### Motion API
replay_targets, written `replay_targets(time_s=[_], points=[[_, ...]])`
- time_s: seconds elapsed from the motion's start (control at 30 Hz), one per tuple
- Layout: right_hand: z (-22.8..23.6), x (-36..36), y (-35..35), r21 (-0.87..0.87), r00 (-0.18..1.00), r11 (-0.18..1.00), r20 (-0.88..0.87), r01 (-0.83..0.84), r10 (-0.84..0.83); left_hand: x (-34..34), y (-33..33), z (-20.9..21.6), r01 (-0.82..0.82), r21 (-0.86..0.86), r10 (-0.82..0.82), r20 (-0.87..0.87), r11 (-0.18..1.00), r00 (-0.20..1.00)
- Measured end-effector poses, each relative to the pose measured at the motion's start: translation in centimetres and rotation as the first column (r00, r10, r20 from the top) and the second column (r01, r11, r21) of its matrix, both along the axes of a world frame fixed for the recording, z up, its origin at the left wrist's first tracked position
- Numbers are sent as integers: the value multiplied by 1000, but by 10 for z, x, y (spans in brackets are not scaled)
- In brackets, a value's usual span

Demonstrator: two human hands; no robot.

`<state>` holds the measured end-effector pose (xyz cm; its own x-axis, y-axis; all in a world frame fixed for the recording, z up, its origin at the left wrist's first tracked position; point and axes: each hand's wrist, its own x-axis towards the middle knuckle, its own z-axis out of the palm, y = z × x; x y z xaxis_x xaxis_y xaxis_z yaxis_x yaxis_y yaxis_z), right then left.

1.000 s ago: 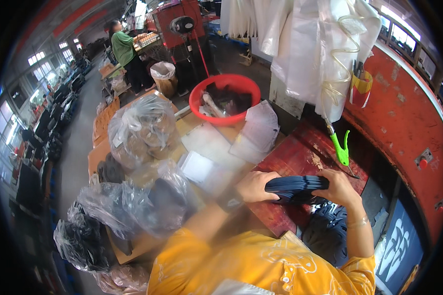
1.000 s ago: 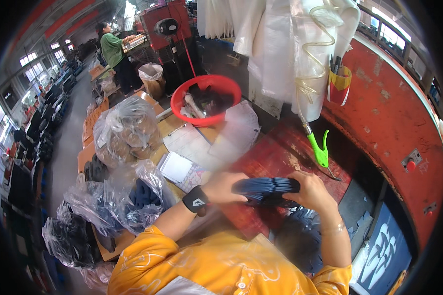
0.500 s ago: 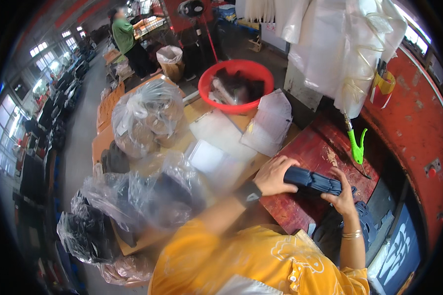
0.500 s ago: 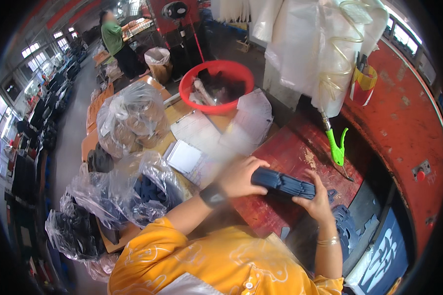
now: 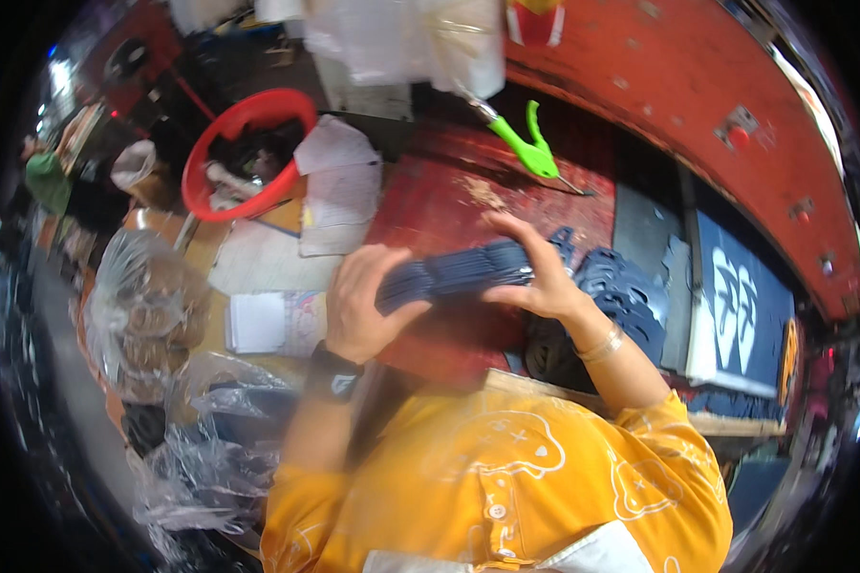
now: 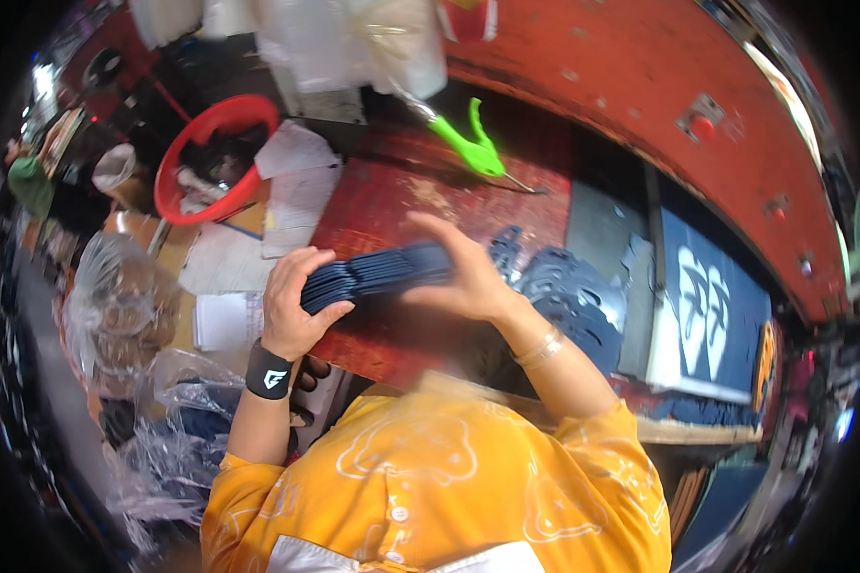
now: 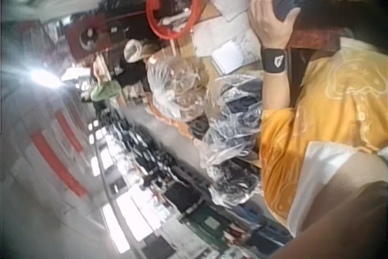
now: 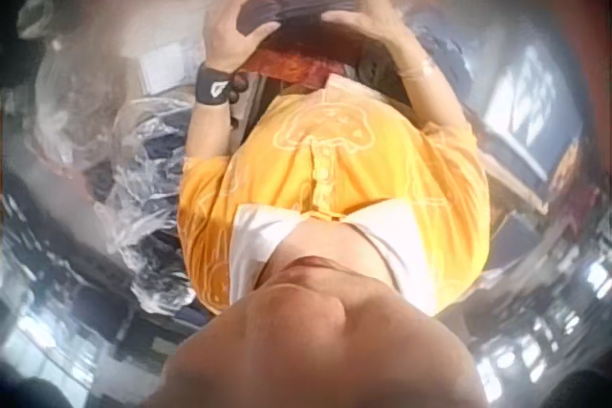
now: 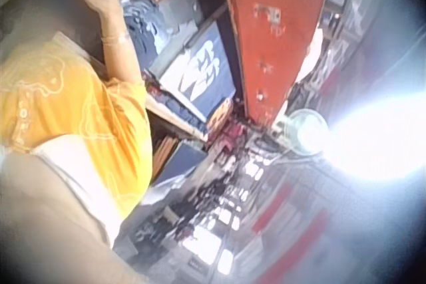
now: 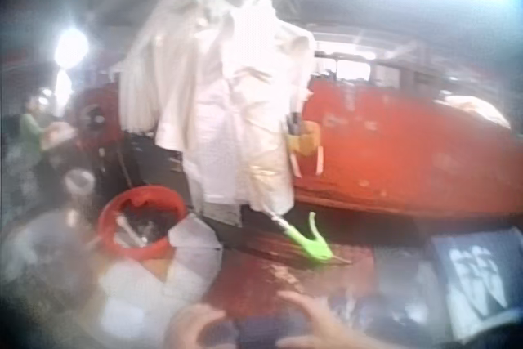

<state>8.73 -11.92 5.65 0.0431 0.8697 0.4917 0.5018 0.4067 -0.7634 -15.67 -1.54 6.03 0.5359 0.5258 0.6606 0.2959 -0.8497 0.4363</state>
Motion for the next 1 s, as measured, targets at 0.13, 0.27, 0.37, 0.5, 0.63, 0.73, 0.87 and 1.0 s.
replay_targets(time_s=[0.13, 0.27, 0.37, 0.5, 0.63, 0.73, 0.87, 1.0], points=[[2, 5, 0, -310, 989, 948, 149, 69, -23, 0, 2, 4, 14, -413, -70, -121, 911, 990], [4, 6, 3, -360, 999, 932, 51, 29, -11, 4, 7, 6, -28, -468, -96, -238, 883, 967], [2, 1, 4, -56, 981, 991, 157, 124, -114, 9, 8, 7, 45, -311, -111, -199, 949, 974], [0, -10, 2, 306, 888, 934, 356, 182, -290, 11, 6, 8, -92, -373, -29, -306, 923, 951], [-4, -27, -1, 301, 820, 934, 474, 191, -321, 9, 5, 8, -63, -371, -47, -280, 927, 959], [-6, -36, 0, 266, 793, 933, 499, 244, -350, 8, 5, 9, -40, -366, -57, -251, 930, 966], [-3, -36, 3, 260, 786, 947, 537, 190, -306, 9, 5, 11, -38, -391, -65, -248, 919, 967], [3, -35, 7, 343, 772, 930, 553, 130, -312, 7, 8, 9, 34, -391, -111, -176, 920, 978]])
